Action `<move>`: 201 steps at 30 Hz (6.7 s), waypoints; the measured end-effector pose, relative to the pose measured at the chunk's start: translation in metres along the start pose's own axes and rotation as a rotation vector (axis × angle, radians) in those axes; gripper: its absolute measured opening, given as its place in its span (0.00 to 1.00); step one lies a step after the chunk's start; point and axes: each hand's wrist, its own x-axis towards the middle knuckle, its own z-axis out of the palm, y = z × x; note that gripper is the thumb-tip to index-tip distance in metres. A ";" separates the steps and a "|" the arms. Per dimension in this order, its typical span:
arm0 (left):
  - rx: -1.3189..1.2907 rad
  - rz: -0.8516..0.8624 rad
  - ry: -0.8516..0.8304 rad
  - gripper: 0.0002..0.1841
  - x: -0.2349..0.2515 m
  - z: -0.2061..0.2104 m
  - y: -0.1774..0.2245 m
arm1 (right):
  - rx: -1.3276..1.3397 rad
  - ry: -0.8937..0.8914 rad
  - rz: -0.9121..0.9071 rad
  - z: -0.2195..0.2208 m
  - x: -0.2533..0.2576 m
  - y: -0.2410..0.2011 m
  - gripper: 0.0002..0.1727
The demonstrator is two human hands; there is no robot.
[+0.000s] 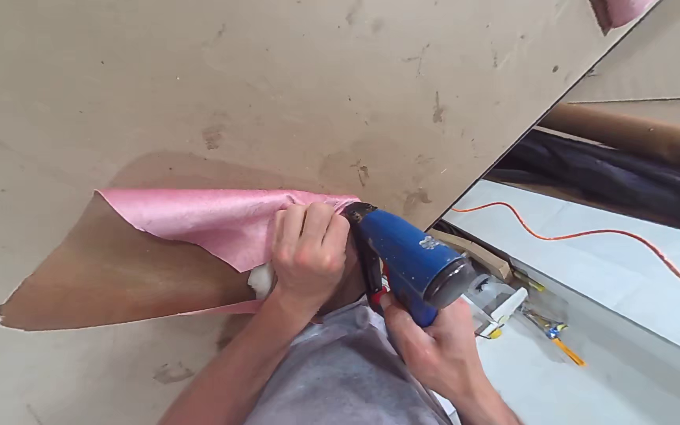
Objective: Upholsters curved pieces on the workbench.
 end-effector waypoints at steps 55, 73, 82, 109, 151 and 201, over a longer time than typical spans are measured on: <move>-0.256 -0.202 -0.178 0.16 0.026 -0.011 -0.016 | 0.031 0.110 -0.128 -0.044 0.020 0.038 0.15; -1.218 0.115 -0.071 0.20 -0.009 -0.153 0.086 | 0.177 -0.242 -1.080 -0.063 0.008 -0.028 0.46; -0.404 0.378 0.095 0.21 -0.044 -0.222 0.132 | 0.155 -0.354 -1.211 -0.097 -0.018 -0.010 0.29; -1.121 -0.323 -0.257 0.10 -0.126 -0.056 0.092 | -0.638 0.044 -0.555 -0.104 0.163 0.024 0.57; -1.063 -0.471 -0.896 0.11 -0.085 -0.028 0.067 | -0.912 -1.432 0.423 -0.074 0.137 -0.119 0.16; -0.318 -0.402 0.496 0.09 -0.129 -0.180 0.085 | 0.153 -0.126 -1.214 -0.042 -0.024 -0.125 0.23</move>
